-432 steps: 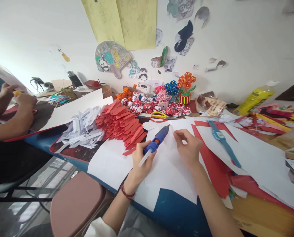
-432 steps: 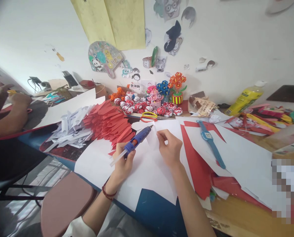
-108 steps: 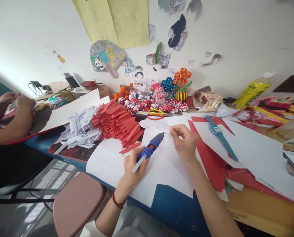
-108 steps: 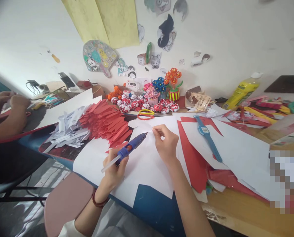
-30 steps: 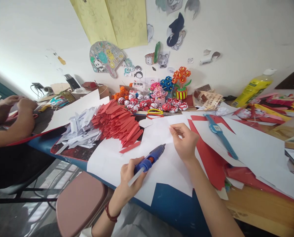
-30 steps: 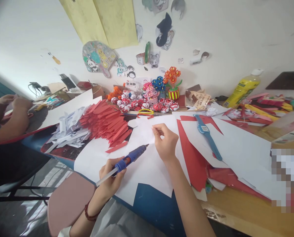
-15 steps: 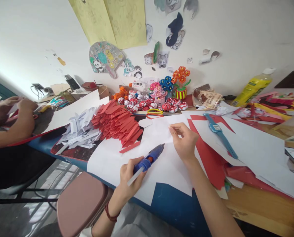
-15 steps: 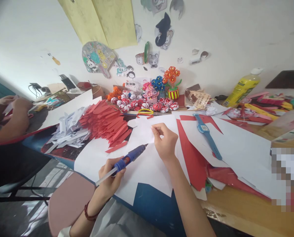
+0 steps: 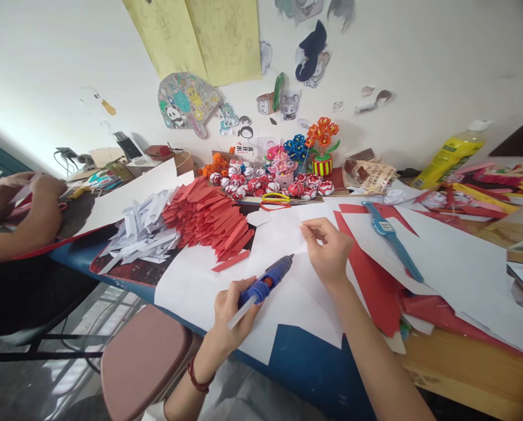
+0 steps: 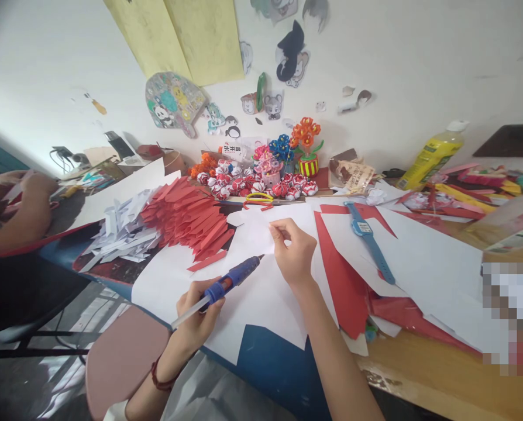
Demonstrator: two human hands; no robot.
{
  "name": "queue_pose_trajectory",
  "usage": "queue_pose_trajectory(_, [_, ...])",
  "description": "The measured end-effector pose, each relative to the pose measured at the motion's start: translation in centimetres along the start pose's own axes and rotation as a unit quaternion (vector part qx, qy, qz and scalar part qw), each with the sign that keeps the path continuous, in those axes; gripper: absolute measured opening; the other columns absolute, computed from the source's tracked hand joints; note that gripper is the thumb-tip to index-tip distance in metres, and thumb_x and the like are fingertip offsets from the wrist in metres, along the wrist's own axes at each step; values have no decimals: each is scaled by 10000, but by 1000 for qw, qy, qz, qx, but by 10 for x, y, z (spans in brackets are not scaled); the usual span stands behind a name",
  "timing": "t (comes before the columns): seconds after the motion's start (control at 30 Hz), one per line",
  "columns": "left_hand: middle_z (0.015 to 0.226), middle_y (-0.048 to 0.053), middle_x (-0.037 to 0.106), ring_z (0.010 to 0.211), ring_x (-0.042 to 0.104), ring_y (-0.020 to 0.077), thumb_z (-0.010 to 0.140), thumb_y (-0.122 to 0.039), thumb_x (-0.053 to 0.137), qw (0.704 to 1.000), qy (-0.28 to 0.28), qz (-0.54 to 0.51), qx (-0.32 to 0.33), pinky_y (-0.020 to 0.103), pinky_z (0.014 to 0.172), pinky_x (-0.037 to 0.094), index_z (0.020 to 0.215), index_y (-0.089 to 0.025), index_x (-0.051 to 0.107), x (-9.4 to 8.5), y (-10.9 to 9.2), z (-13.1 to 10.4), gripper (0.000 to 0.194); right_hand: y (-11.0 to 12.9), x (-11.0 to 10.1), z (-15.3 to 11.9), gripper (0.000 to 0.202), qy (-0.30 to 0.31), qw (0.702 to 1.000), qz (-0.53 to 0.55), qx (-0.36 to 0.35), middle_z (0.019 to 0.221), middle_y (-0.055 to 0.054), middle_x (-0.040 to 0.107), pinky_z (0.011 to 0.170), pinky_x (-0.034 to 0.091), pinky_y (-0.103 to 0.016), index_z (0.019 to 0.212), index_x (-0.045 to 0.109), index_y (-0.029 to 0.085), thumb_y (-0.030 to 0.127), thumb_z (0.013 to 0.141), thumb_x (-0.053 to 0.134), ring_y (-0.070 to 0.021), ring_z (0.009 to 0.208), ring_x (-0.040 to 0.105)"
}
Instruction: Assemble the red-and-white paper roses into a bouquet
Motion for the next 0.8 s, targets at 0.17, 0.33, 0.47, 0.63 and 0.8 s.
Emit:
queue_pose_trajectory(0.17, [838, 54, 714, 610, 664, 159, 928, -346, 523, 1000, -2, 7, -1, 242, 512, 482, 1125, -190, 542, -1, 3, -2, 252, 0, 0, 1, 92, -2, 1000, -1, 4, 716, 9, 703, 645, 565, -250, 839, 673, 212, 283, 874, 624, -146, 668, 679])
queue_pose_trajectory(0.33, [822, 48, 713, 581, 652, 153, 926, -340, 531, 1000, -3, -2, -2, 238, 496, 473, 1114, -188, 544, -1, 3, -2, 242, 0, -1, 1, 90, -5, 1000, -2, -1, 714, 9, 703, 642, 563, -243, 828, 671, 210, 274, 873, 626, -142, 665, 679])
queue_pose_trajectory(0.47, [831, 49, 718, 593, 660, 153, 925, -331, 538, 1000, 1, -14, 0, 236, 502, 473, 1127, -187, 536, 1, 2, 0, 249, 0, 0, 0, 88, -1, 1000, -2, 2, 720, 8, 706, 646, 563, -239, 838, 673, 209, 275, 874, 626, -141, 669, 681])
queue_pose_trajectory(0.63, [824, 48, 715, 576, 650, 152, 923, -340, 539, 1000, -1, -10, -4, 237, 492, 468, 1117, -187, 541, 2, 2, 1, 248, -1, 0, 0, 117, 2, 1000, -2, 8, 721, 4, 706, 653, 572, -255, 835, 671, 211, 304, 879, 614, -150, 674, 685])
queue_pose_trajectory(0.8, [820, 51, 713, 570, 648, 151, 924, -347, 530, 1000, -1, -12, -8, 235, 481, 463, 1114, -187, 542, 0, 4, -1, 249, -1, 0, 1, 145, 1, 1000, -5, 15, 713, -3, 705, 648, 580, -274, 829, 668, 214, 334, 882, 606, -159, 665, 683])
Point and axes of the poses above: each hand's wrist, its own z-axis towards the middle knuckle, its own x-axis out of the palm, y = z × x, the point moved 5 cm from there along z, towards the middle knuckle
